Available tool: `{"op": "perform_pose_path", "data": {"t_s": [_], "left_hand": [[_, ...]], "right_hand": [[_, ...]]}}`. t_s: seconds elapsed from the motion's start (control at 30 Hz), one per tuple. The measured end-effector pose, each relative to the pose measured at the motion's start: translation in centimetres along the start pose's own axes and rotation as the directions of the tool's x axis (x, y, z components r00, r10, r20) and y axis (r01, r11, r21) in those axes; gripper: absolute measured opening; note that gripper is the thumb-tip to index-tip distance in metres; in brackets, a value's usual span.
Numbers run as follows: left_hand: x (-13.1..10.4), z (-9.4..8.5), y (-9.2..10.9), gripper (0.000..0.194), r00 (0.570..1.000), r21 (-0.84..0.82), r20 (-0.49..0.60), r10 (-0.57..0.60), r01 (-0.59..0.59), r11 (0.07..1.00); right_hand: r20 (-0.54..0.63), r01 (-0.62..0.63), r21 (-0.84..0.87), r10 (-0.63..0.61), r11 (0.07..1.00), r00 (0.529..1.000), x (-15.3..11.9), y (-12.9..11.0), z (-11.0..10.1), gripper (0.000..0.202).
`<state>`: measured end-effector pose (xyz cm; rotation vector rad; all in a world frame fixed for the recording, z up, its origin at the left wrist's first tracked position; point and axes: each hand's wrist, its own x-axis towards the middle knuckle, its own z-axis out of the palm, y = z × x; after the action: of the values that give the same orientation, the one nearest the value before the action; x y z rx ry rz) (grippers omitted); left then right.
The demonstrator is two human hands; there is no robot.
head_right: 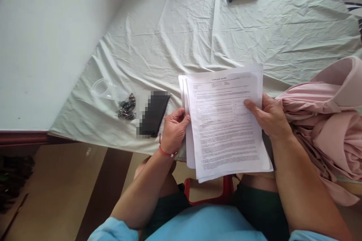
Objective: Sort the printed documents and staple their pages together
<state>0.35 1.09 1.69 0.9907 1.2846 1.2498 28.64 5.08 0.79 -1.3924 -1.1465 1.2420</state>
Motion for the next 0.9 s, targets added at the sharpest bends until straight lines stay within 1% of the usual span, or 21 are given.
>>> {"op": "perform_pose_path", "data": {"t_s": [0.07, 0.13, 0.2, 0.27, 0.33, 0.4, 0.47, 0.53, 0.63, 0.73, 0.8, 0.9], "left_hand": [[-0.1, 0.1, 0.1, 0.023, 1.0, -0.023, 0.019, 0.008, -0.007, 1.0], [-0.2, 0.2, 0.1, 0.026, 1.0, -0.084, 0.023, -0.01, 0.011, 0.996], [-0.2, 0.3, 0.0, 0.025, 1.0, -0.112, 0.006, -0.031, 0.031, 0.993], [-0.1, 0.2, -0.2, 0.023, 0.999, -0.076, -0.011, -0.04, 0.04, 0.996], [0.0, 0.2, -0.4, 0.025, 0.999, -0.02, -0.008, -0.044, 0.044, 0.999], [0.0, 0.1, -0.5, 0.028, 0.998, -0.002, 0.0, -0.056, 0.056, 0.998], [-0.2, 0.2, -0.5, 0.028, 0.998, -0.024, -0.004, -0.067, 0.067, 0.997], [-0.3, 0.2, -0.4, 0.029, 0.998, -0.056, -0.01, -0.062, 0.061, 0.997], [-0.4, 0.3, -0.4, 0.035, 0.999, -0.089, -0.003, -0.041, 0.041, 0.995], [-0.2, 0.2, -0.4, 0.036, 0.999, -0.054, 0.009, -0.033, 0.034, 0.998], [-0.1, 0.2, -0.5, 0.035, 1.0, -0.032, -0.003, -0.024, 0.024, 0.999], [0.0, 0.3, -0.5, 0.037, 1.0, -0.042, -0.026, -0.006, 0.005, 0.999]], "right_hand": [[0.019, -0.006, 0.037, 0.005, 0.999, 1.0, 0.0, -0.1, 0.0, 0.039], [0.028, -0.018, 0.079, 0.016, 0.997, 0.999, 0.0, -0.1, 0.1, 0.038], [0.006, -0.014, 0.105, 0.014, 0.994, 1.0, 0.1, 0.1, 0.3, 0.037], [-0.05, 0.008, 0.13, -0.001, 0.991, 0.999, 0.3, 0.2, 0.4, 0.037], [-0.108, 0.022, 0.159, -0.005, 0.987, 0.994, 0.4, 0.3, 0.5, 0.038], [-0.129, 0.001, 0.175, 0.022, 0.985, 0.991, 0.4, 0.2, 0.6, 0.04], [-0.112, -0.033, 0.168, 0.052, 0.985, 0.992, 0.3, -0.1, 0.7, 0.04], [-0.091, -0.042, 0.148, 0.056, 0.988, 0.994, 0.0, -0.3, 0.8, 0.038], [-0.088, -0.001, 0.125, 0.012, 0.992, 0.996, -0.2, -0.4, 0.9, 0.033], [-0.105, 0.043, 0.1, -0.032, 0.994, 0.994, -0.2, -0.1, 1.0, 0.031], [-0.106, 0.062, 0.1, -0.051, 0.993, 0.993, -0.1, 0.2, 1.1, 0.033], [-0.077, 0.069, 0.111, -0.061, 0.991, 0.995, 0.2, 0.4, 1.0, 0.039]]}}
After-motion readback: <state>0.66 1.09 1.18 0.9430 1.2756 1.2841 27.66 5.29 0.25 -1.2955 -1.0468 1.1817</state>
